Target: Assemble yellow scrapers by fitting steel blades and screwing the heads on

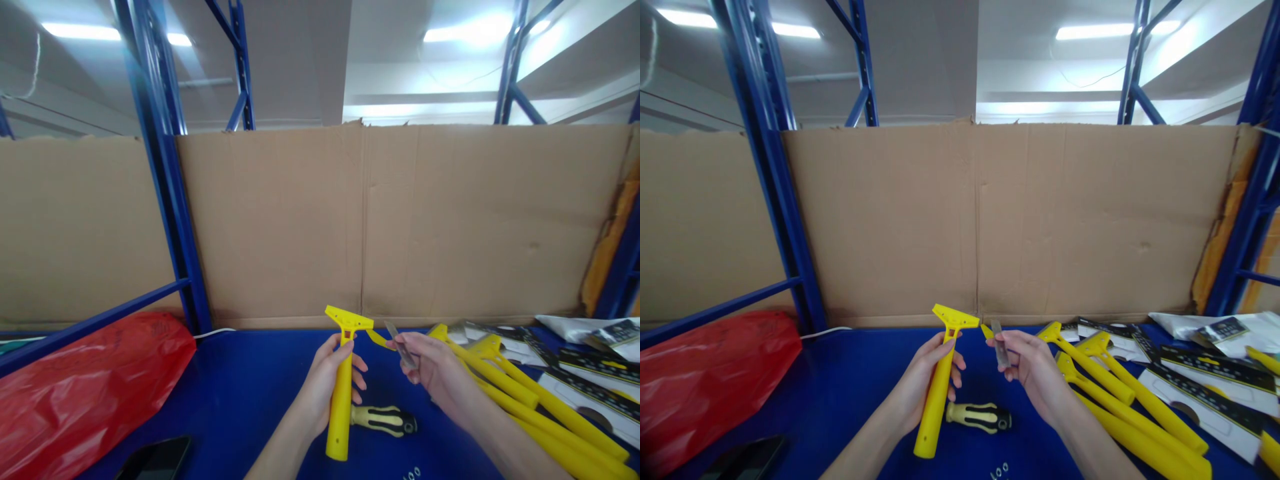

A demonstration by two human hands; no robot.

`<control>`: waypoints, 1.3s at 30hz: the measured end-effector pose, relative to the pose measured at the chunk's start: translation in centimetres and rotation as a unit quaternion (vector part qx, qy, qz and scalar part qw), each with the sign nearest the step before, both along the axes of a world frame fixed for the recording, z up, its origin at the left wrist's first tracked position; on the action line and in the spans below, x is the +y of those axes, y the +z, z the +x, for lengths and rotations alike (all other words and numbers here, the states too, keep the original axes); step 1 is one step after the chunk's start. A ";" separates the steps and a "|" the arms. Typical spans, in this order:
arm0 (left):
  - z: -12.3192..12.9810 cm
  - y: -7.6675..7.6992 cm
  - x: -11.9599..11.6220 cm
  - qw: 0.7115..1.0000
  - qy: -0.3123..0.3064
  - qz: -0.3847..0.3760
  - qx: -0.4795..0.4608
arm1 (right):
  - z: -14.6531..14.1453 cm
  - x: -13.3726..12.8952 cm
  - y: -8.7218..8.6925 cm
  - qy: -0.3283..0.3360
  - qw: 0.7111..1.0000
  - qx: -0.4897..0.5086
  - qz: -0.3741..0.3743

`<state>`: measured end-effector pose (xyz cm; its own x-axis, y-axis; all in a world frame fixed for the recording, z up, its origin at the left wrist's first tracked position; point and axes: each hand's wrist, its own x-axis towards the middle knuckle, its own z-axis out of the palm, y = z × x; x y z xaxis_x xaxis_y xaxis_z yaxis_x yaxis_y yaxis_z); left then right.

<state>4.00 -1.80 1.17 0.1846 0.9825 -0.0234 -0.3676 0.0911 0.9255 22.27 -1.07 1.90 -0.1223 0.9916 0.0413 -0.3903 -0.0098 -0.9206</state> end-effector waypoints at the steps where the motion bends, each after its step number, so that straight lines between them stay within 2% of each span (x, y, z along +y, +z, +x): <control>1: 0.0 0.0 0.0 1.000 -0.001 -0.001 0.001 | -0.1 0.0 -0.1 -0.010 1.000 -0.003 0.008; 10: 0.1 0.0 0.1 1.000 -0.010 -0.003 0.000 | -1.3 -0.1 -0.5 -0.147 0.982 -0.059 0.103; 22: 0.1 -0.2 0.0 1.000 -0.016 -0.015 0.004 | -0.3 0.8 -0.6 -0.323 0.943 -0.042 0.075; 25: 0.1 -0.3 0.0 1.000 -0.019 -0.016 0.004 | 0.0 0.8 -0.5 -0.330 0.940 -0.042 0.069; 29: 0.1 -0.5 0.1 1.000 -0.023 -0.013 0.005 | 0.3 0.6 -0.4 -0.291 0.952 -0.038 0.083; 32: 0.1 -0.6 0.1 1.000 -0.028 -0.012 0.006 | 0.4 0.5 -0.7 -0.262 0.953 -0.095 0.123; 35: 0.1 -0.5 0.2 0.999 -0.031 -0.009 0.004 | 0.3 0.2 -1.3 -0.256 0.926 -0.196 0.196; 39: 0.1 -0.5 0.2 0.999 -0.031 -0.013 0.001 | 0.0 -0.5 -1.9 -0.268 0.856 -0.321 0.304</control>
